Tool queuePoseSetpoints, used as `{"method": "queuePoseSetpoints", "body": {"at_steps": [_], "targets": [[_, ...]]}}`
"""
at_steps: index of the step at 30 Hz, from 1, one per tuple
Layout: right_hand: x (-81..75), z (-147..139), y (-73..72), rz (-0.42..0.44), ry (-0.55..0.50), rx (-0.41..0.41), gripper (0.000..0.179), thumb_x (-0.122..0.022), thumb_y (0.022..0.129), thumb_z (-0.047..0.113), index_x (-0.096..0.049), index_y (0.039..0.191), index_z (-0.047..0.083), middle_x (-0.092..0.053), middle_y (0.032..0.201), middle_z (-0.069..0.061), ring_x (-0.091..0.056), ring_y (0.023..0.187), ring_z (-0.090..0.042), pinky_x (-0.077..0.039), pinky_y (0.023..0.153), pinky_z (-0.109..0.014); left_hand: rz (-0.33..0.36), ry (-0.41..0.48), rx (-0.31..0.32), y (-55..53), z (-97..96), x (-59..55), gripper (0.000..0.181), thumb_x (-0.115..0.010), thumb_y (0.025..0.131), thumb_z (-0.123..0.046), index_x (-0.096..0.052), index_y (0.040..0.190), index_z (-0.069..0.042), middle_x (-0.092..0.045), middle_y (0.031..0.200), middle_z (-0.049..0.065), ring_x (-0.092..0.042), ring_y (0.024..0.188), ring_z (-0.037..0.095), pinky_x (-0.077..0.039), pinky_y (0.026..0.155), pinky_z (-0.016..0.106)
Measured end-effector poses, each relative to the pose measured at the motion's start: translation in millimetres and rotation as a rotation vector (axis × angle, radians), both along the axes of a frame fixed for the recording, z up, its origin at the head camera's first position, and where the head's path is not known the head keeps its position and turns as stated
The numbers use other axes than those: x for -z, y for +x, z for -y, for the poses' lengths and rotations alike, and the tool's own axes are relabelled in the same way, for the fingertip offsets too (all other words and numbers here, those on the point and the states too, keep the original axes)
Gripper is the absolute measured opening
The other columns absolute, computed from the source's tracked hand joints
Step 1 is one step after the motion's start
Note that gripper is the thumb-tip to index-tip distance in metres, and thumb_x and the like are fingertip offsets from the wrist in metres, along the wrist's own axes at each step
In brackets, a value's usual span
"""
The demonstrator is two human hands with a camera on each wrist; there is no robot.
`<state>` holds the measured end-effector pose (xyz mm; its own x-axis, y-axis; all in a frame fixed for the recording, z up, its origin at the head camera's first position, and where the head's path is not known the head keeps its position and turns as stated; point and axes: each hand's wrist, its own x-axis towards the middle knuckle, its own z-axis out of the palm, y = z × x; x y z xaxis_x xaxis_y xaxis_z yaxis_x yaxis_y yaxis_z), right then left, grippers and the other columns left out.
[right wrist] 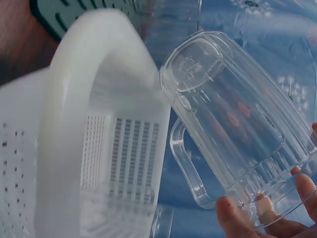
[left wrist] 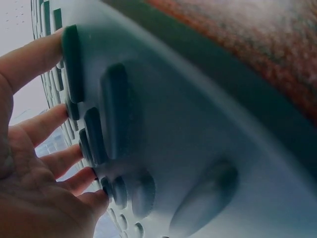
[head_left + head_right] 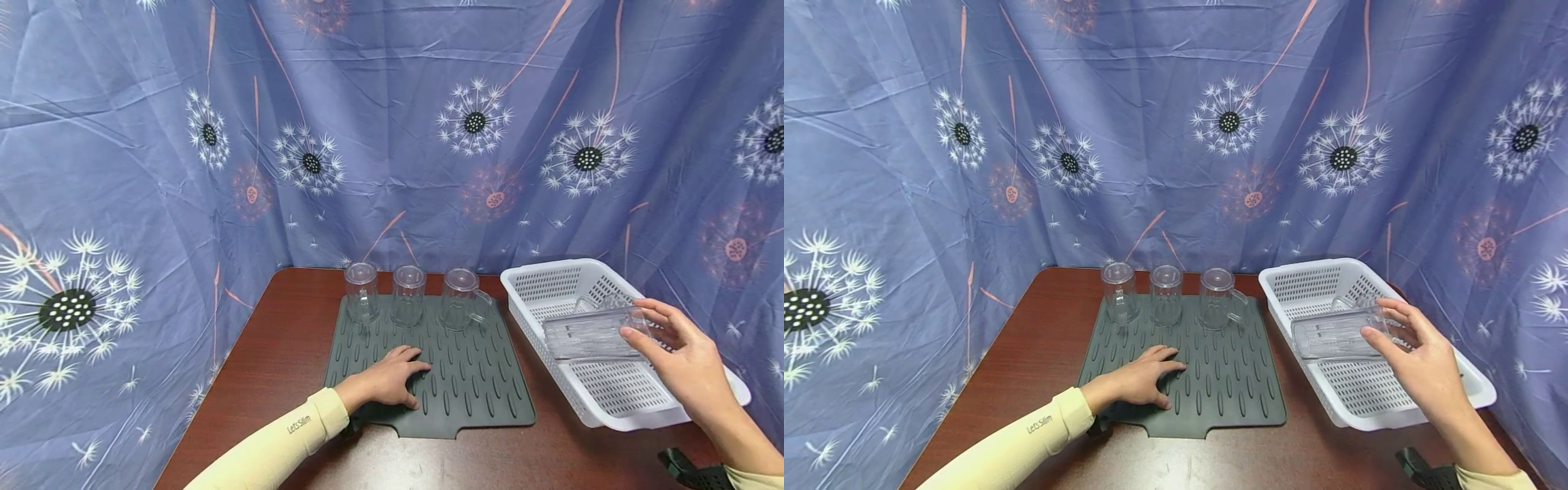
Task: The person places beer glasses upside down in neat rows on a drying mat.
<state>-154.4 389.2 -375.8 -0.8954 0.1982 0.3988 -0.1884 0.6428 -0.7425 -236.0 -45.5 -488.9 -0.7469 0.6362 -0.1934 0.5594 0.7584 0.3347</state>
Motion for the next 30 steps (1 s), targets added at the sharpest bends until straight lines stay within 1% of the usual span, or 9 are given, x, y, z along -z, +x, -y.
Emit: {"method": "queuePoseSetpoints", "body": {"at_steps": [2,9,12,14,17,21,25,30], "targets": [[0.4,5.4,0.2,-0.005,-0.011,-0.009,0.055,-0.074,0.092,0.015,-0.055,0.144,0.018,-0.057,0.114,0.034,-0.053,0.096,0.022,-0.043,0.072,-0.002,0.005,0.000,-0.001,-0.2,0.0,1.3,0.071,-0.081,0.085,-0.040,-0.052,0.148,-0.029,-0.031,0.164,0.003,-0.023,0.153,0.025,-0.032,0.118,0.046],[2.7,20.8,0.2,0.015,-0.026,-0.047,0.054,-0.072,0.094,0.017,-0.054,0.145,0.019,-0.057,0.114,0.033,-0.055,0.097,0.017,-0.043,0.074,-0.004,0.000,0.002,-0.009,-0.5,-0.1,3.1,0.071,-0.082,0.083,-0.040,-0.053,0.147,-0.029,-0.032,0.163,0.003,-0.024,0.153,0.024,-0.034,0.117,0.047],[6.0,27.5,0.7,-0.001,-0.052,-0.063,0.051,-0.070,0.095,0.013,-0.055,0.144,0.017,-0.059,0.114,0.030,-0.057,0.098,0.015,-0.045,0.076,-0.004,0.003,0.007,-0.011,-0.3,-0.4,3.3,0.071,-0.082,0.083,-0.040,-0.053,0.147,-0.029,-0.032,0.163,0.003,-0.024,0.153,0.024,-0.034,0.117,0.047],[7.8,31.7,0.8,-0.010,-0.068,-0.074,0.051,-0.070,0.095,0.010,-0.055,0.143,0.018,-0.060,0.114,0.030,-0.058,0.097,0.015,-0.046,0.076,-0.005,0.004,0.011,-0.012,-0.1,-0.5,3.2,0.070,-0.082,0.083,-0.040,-0.053,0.147,-0.030,-0.032,0.163,0.002,-0.023,0.153,0.024,-0.034,0.117,0.046],[9.1,36.2,0.6,0.013,-0.078,-0.077,0.052,-0.069,0.095,0.012,-0.055,0.144,0.022,-0.059,0.114,0.031,-0.058,0.097,0.015,-0.046,0.075,-0.006,0.003,0.015,-0.015,0.3,-0.7,2.5,0.071,-0.083,0.083,-0.039,-0.054,0.146,-0.030,-0.033,0.163,0.003,-0.024,0.153,0.025,-0.034,0.117,0.046],[11.2,44.1,0.6,0.049,-0.098,-0.085,0.052,-0.069,0.097,0.015,-0.053,0.145,0.023,-0.058,0.115,0.030,-0.058,0.098,0.016,-0.046,0.074,-0.006,0.001,0.019,-0.018,1.0,-0.6,2.7,0.071,-0.083,0.083,-0.039,-0.054,0.146,-0.029,-0.033,0.163,0.003,-0.024,0.153,0.024,-0.034,0.117,0.046],[15.1,52.9,0.5,0.049,-0.120,-0.112,0.052,-0.068,0.097,0.014,-0.052,0.146,0.021,-0.059,0.115,0.028,-0.060,0.098,0.014,-0.047,0.075,-0.008,-0.004,0.021,-0.020,1.9,-0.4,2.6,0.070,-0.083,0.082,-0.038,-0.055,0.146,-0.029,-0.033,0.163,0.002,-0.024,0.153,0.024,-0.034,0.117,0.046],[19.5,62.7,0.2,0.067,-0.136,-0.134,0.052,-0.067,0.098,0.015,-0.051,0.147,0.021,-0.059,0.117,0.027,-0.060,0.100,0.013,-0.048,0.076,-0.009,-0.004,0.029,-0.020,2.8,-0.7,2.6,0.070,-0.083,0.082,-0.038,-0.055,0.146,-0.029,-0.033,0.163,0.003,-0.024,0.153,0.025,-0.035,0.117,0.047]]}}
